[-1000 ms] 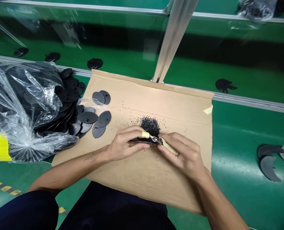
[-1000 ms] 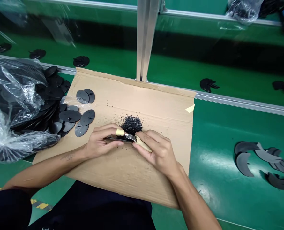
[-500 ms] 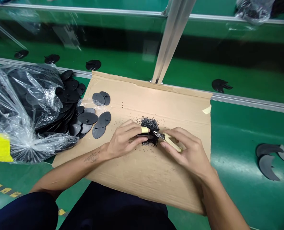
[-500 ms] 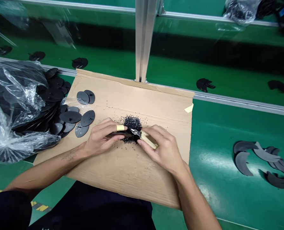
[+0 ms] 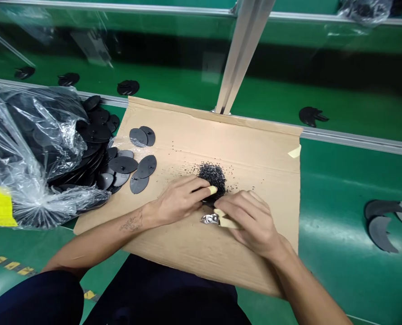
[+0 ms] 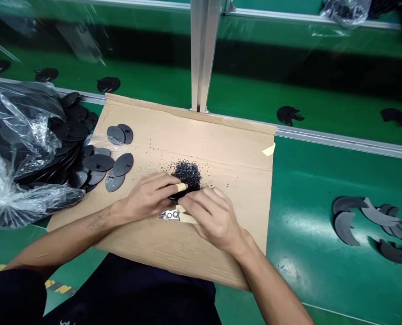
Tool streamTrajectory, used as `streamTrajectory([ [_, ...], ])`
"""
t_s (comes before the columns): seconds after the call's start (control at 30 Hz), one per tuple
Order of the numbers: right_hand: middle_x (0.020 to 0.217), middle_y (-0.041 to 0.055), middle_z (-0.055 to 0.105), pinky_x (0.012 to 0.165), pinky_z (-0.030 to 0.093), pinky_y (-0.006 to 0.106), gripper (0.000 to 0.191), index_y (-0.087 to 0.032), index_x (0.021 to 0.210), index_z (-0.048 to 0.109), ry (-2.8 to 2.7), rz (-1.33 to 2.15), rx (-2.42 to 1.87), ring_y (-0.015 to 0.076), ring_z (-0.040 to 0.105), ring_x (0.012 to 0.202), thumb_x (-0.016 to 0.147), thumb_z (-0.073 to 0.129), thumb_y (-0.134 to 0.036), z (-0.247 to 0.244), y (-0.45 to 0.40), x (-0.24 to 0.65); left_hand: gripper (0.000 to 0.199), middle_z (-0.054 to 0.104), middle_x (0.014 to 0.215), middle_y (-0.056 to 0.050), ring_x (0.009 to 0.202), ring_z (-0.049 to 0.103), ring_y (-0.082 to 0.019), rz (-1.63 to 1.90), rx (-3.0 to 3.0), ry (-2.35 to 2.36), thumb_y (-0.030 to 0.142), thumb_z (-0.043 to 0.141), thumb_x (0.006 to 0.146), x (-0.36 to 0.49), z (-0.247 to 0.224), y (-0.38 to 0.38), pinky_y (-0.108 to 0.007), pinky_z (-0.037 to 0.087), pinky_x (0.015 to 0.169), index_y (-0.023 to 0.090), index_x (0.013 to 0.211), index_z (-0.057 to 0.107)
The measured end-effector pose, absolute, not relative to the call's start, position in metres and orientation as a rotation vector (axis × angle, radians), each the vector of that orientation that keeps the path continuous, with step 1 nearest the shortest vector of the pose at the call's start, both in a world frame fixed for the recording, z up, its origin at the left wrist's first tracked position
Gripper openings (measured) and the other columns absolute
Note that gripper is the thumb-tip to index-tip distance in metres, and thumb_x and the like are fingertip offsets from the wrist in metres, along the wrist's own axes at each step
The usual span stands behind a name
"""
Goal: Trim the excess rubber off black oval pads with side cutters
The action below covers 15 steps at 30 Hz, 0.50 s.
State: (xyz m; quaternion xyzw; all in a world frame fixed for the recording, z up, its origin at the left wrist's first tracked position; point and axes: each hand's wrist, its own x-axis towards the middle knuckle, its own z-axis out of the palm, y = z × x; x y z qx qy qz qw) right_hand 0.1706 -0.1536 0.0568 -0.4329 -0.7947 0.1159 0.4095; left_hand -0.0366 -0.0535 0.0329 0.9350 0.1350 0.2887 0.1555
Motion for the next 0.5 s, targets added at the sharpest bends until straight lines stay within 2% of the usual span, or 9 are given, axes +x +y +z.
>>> streamTrajectory([
  [0.07,0.098,0.0091,0.071,0.07,0.054,0.036,0.022,-0.018,0.118,0.062,-1.884,0.523,-1.005,0.0225,0.067,0.084,0.098,0.058,-0.008,0.06,-0.153,0.173,0.027,0.07,0.106,-0.009,0.088,0.066,-0.018,0.814,2.67,0.392,0.004,0.049,0.092,-0.037,0.032,-0.053,-0.031,0.06,0.073,0.015,0.113,0.062],
  [0.13,0.101,0.0088,0.07,0.071,0.055,0.035,0.023,-0.019,0.117,0.063,-1.762,0.608,-1.032,0.0223,0.068,0.088,0.097,0.061,-0.008,0.063,-0.152,0.179,0.031,0.069,0.109,-0.01,0.094,0.066,-0.018,0.852,2.589,0.404,0.002,0.045,0.09,-0.037,0.031,-0.053,-0.032,0.061,0.078,0.014,0.114,0.062],
  [0.27,0.11,0.011,0.07,0.077,0.053,0.04,0.024,-0.019,0.122,0.064,-1.876,0.373,-1.274,0.0255,0.067,0.095,0.099,0.061,-0.013,0.062,-0.148,0.195,0.032,0.069,0.11,-0.01,0.101,0.067,-0.017,0.929,2.366,0.372,0.006,0.051,0.092,-0.038,0.032,-0.052,-0.032,0.062,0.084,0.015,0.121,0.062],
  [0.5,0.112,0.0124,0.07,0.072,0.049,0.04,0.023,-0.018,0.125,0.062,-2.089,0.21,-1.357,0.026,0.065,0.089,0.105,0.053,-0.021,0.056,-0.147,0.2,0.03,0.069,0.108,-0.011,0.099,0.067,-0.017,0.965,2.292,0.322,0.012,0.056,0.095,-0.038,0.033,-0.052,-0.032,0.062,0.083,0.014,0.125,0.062],
])
